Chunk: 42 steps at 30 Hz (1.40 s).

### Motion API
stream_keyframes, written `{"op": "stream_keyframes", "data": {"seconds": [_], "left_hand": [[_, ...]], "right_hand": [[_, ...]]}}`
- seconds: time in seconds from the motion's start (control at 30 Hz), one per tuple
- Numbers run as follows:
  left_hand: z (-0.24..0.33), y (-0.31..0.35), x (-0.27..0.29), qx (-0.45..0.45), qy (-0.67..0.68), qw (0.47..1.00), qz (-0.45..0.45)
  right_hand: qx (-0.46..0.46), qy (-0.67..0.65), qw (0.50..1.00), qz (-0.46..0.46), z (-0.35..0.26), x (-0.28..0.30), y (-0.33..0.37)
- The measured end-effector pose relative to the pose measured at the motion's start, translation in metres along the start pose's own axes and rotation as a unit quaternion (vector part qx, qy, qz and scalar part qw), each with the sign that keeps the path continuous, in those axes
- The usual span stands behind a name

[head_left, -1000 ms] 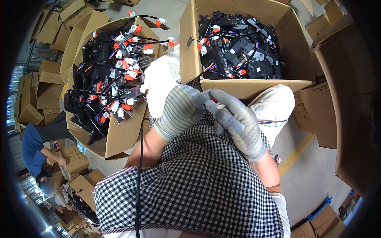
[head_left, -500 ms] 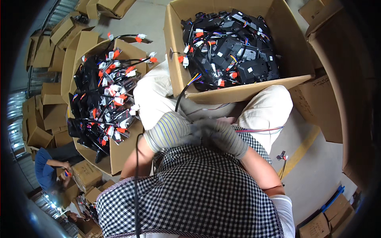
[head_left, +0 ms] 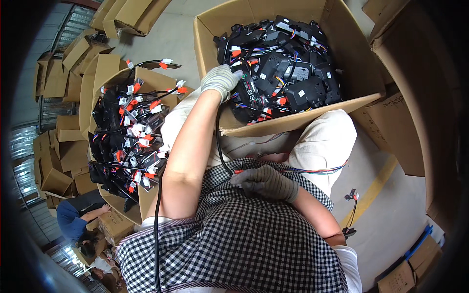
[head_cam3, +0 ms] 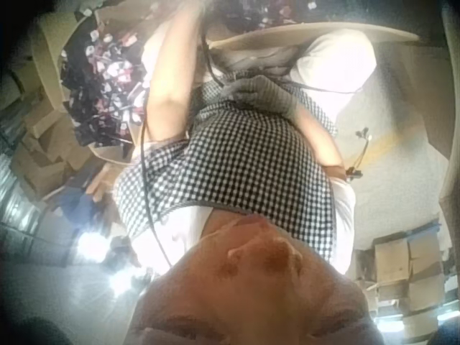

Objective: The person sorts small electronic devices with digital displays by hand, placing them into cardboard boxes.

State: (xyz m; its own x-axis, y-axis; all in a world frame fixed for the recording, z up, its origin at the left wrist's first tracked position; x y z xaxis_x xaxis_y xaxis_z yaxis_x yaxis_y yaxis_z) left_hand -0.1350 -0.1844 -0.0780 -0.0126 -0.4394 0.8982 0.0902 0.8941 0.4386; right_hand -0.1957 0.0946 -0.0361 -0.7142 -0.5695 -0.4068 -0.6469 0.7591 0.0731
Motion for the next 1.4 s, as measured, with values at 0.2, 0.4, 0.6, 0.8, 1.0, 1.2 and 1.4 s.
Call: {"op": "stream_keyframes", "data": {"seconds": [0.2, 0.4, 0.6, 0.8, 1.0, 1.2, 1.4], "left_hand": [[-0.012, 0.006, 0.004, -0.050, 0.141, 0.986, 0.073], [-0.105, 0.092, 0.037, -0.061, 0.622, 0.749, 0.221], [-0.302, 0.165, 0.061, -0.115, 0.938, 0.112, 0.308], [-0.134, 0.148, 0.074, -0.132, 0.605, 0.695, 0.366], [0.018, 0.048, -0.004, -0.218, -0.331, 0.917, 0.038], [0.022, 0.010, -0.054, -0.129, -0.479, 0.865, 0.069], [0.024, 0.044, -0.017, -0.210, -0.180, 0.960, 0.046]], "right_hand": [[-0.011, -0.084, 0.996, -0.007, 0.017, -0.003, 0.003], [0.118, 0.047, 0.984, 0.127, 0.020, 0.022, 0.014], [0.100, -0.075, 0.959, 0.253, 0.028, 0.052, 0.017], [0.022, -0.022, 0.973, 0.228, 0.042, 0.048, 0.001], [0.007, 0.052, 0.972, 0.231, 0.037, 0.049, -0.001], [-0.005, 0.092, 0.967, 0.237, 0.045, 0.055, -0.002], [0.008, 0.090, 0.963, 0.255, 0.029, 0.056, 0.004]]}}
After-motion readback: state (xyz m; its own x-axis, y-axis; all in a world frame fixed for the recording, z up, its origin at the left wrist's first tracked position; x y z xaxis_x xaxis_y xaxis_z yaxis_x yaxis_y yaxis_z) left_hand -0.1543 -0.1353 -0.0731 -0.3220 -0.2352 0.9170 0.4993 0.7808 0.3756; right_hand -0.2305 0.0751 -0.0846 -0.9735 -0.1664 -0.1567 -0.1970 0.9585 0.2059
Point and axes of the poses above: each hand's wrist, its own y-axis away from the middle knuckle, its own x-axis out of the back of the hand, z = x × y, the point moved 9 cm from there along -y, towards the middle knuckle, and after that the axes turned 6 degrees about -y, right-handed, at the moved point
